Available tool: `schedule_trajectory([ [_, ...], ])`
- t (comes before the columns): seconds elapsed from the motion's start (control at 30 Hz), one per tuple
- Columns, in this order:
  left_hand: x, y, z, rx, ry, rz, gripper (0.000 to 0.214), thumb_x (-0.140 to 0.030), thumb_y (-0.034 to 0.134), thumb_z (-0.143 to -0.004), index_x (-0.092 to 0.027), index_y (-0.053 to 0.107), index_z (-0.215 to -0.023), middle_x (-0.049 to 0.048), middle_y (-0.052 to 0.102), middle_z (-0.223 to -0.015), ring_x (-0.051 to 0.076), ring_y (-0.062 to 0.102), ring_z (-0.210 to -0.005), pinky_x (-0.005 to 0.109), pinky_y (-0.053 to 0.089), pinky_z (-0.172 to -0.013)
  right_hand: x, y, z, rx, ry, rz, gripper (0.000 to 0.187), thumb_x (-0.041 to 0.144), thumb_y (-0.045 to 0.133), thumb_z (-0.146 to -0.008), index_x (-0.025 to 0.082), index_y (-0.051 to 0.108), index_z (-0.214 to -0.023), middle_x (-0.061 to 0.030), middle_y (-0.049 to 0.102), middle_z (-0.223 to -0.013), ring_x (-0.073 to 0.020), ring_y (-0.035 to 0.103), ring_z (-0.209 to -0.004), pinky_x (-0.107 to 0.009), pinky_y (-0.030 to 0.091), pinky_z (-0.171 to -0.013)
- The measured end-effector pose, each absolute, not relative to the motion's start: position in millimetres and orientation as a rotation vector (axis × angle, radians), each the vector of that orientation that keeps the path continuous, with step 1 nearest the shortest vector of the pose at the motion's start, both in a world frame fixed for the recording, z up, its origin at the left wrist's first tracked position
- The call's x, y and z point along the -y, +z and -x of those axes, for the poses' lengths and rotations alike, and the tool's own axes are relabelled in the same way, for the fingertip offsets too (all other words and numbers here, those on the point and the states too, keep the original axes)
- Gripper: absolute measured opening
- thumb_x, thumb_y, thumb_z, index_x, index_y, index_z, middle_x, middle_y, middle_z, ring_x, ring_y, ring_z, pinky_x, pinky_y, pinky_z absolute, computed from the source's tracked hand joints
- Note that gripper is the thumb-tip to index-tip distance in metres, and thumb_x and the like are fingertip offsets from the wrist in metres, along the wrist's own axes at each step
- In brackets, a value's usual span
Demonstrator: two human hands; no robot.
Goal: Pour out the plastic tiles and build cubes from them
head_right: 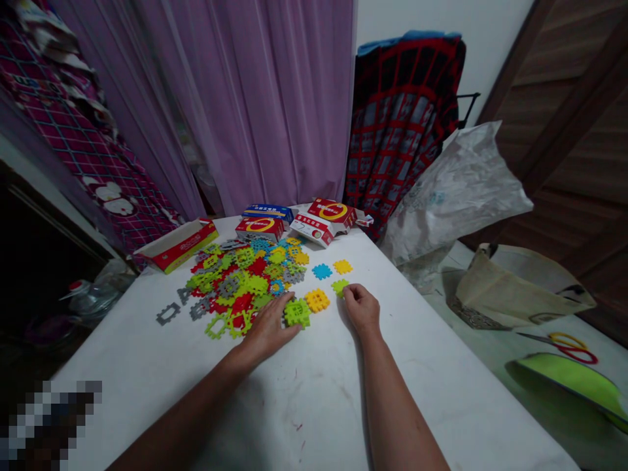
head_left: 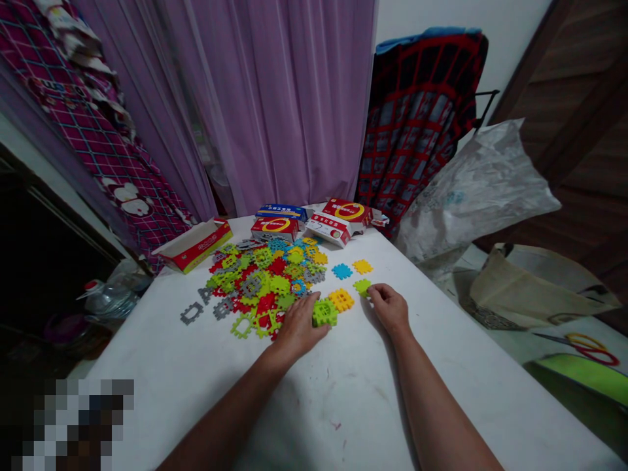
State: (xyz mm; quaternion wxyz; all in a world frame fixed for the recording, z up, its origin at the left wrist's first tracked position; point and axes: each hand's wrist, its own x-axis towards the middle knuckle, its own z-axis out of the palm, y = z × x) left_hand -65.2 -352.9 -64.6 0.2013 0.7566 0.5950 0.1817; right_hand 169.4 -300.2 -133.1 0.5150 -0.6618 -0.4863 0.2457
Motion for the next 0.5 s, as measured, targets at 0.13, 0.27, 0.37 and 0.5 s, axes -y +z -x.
schedule_trajectory([
  [0.13,351,-68,65,-1.639,0.514,-2.127,0.065,-0.028,0.067,-0.076,-0.019,0.047,-0.138,0.0110,0.058,-0.137,0.028,0.051,-0.128,0.043,0.036,-0.113,301,-132,-169,1.170,0.592,1.589,0.037,0.054,0.054,-0.073,0.020,0.067,-0.077,-0.0019,0.066,-0.068,-0.0181,0.060,-0.066,-0.028,0.045,-0.064],
  [0.27,351,-69,66,-1.633,0.564,-2.125,0.064,-0.027,0.068,-0.075,-0.021,0.050,-0.136,0.0090,0.060,-0.136,0.027,0.053,-0.127,0.043,0.037,-0.112,304,-125,-166,1.159,0.562,1.578,0.038,0.054,0.053,-0.071,0.019,0.067,-0.075,-0.0033,0.068,-0.069,-0.0180,0.060,-0.063,-0.029,0.045,-0.063],
  [0.37,351,-72,66,-1.641,0.605,-2.110,0.064,-0.028,0.070,-0.075,-0.021,0.050,-0.135,0.0086,0.059,-0.137,0.027,0.052,-0.128,0.042,0.038,-0.112,314,-114,-158,1.230,0.528,1.571,0.039,0.055,0.051,-0.074,0.019,0.068,-0.074,-0.0032,0.068,-0.065,-0.0176,0.060,-0.061,-0.028,0.045,-0.062],
  [0.5,353,-78,64,-1.615,0.657,-2.099,0.062,-0.030,0.069,-0.077,-0.020,0.050,-0.136,0.0092,0.057,-0.139,0.026,0.051,-0.130,0.042,0.037,-0.112,335,-97,-142,1.544,0.533,1.551,0.042,0.052,0.046,-0.081,0.021,0.071,-0.068,-0.0023,0.068,-0.060,-0.0163,0.060,-0.058,-0.025,0.040,-0.058],
])
